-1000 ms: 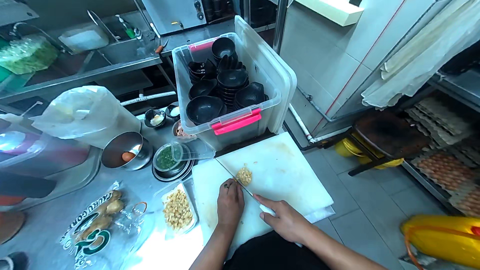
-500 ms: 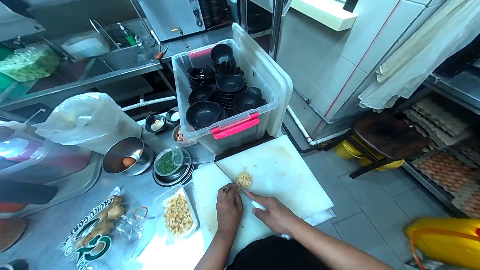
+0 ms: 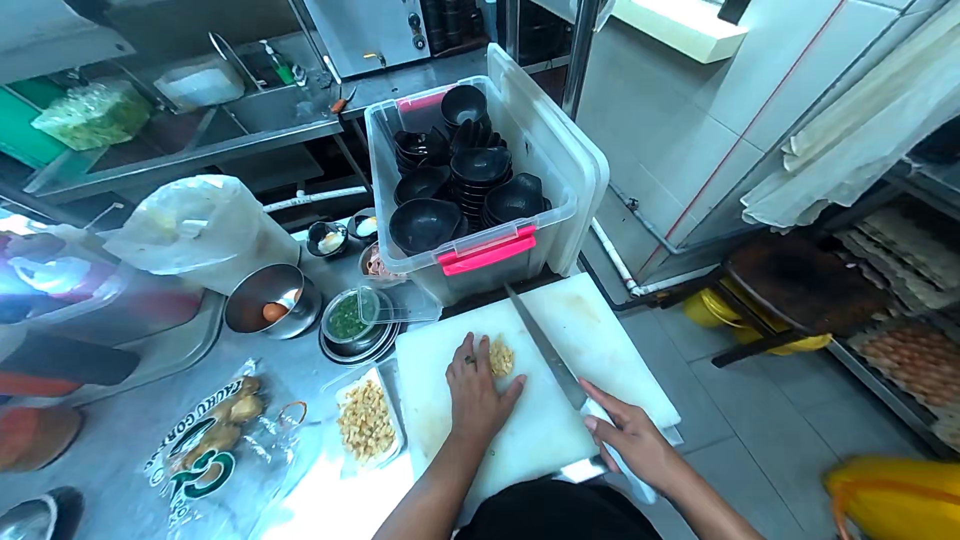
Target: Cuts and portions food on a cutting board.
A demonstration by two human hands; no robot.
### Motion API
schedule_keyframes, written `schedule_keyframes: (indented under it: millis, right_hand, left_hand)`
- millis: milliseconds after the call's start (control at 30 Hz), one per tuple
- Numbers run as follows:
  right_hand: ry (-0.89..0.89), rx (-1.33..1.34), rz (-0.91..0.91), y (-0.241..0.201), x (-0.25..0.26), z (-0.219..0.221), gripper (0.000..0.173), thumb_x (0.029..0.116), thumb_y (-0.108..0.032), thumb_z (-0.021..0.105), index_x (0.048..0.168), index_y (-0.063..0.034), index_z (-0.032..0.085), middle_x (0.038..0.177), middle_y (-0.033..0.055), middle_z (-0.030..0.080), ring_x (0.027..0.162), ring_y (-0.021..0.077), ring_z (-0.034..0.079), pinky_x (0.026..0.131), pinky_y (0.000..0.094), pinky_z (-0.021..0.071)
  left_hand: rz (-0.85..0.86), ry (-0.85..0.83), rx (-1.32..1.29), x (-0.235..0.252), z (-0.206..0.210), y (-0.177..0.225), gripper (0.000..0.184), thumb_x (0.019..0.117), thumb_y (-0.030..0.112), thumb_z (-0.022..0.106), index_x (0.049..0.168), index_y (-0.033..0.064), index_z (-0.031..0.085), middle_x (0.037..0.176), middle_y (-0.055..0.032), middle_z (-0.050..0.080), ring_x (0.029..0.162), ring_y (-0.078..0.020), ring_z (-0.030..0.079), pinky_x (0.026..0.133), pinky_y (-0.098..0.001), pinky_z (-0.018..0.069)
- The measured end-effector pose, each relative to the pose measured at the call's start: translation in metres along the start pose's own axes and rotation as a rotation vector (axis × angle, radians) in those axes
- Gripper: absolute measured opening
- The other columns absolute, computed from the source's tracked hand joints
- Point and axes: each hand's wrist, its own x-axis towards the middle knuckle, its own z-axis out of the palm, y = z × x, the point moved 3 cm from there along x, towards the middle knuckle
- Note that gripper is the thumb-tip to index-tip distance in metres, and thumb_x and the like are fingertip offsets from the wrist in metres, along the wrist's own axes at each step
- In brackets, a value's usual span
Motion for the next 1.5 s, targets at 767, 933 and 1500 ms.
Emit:
schedule_keyframes:
  millis: [767,933,1500]
  right_hand:
    - [0.101,0.152,-0.057,0.01,0.001,-0.006,0.065,0.1006,-0.004,0.05,0.161,-0.0046,0.027,0.077,0.0043,0.067,0.049,0.014,0.06,0.044,0.0309,0.055]
    - [0.095,0.166,-0.009,0.008,0.002,-0.006,0.065,0.1013,-0.002,0.047,0.162,-0.006,0.025,0.077,0.0034,0.065,0.048,0.013,0.058,0.043,0.0293,0.0536]
    - [0.043,0.133,0.037,0.004,0.008,-0.003,0.066,0.1019,-0.001,0.046,0.163,-0.0052,0.022,0.076,0.0041,0.066,0.049,0.0146,0.059,0.043,0.0302,0.0543]
  left_hand:
    - [0.017,-0.049,-0.286,0.046,-0.004,0.02,0.049,0.105,0.038,0.052,0.077,0.0022,0.072,0.081,-0.0117,0.072,0.08,-0.025,0.073,0.074,-0.0457,0.0597]
    - [-0.602,0.123,-0.748,0.027,-0.109,-0.04,0.045,0.1017,0.039,0.062,0.073,0.0055,0.066,0.059,-0.0037,0.055,0.052,-0.015,0.051,0.054,-0.0378,0.0466]
    - [-0.465,-0.201,-0.021,-0.057,-0.135,-0.146,0.031,0.0993,0.028,0.06,0.123,0.0129,0.074,0.14,-0.009,0.062,0.132,-0.0272,0.056,0.11,-0.0475,0.048]
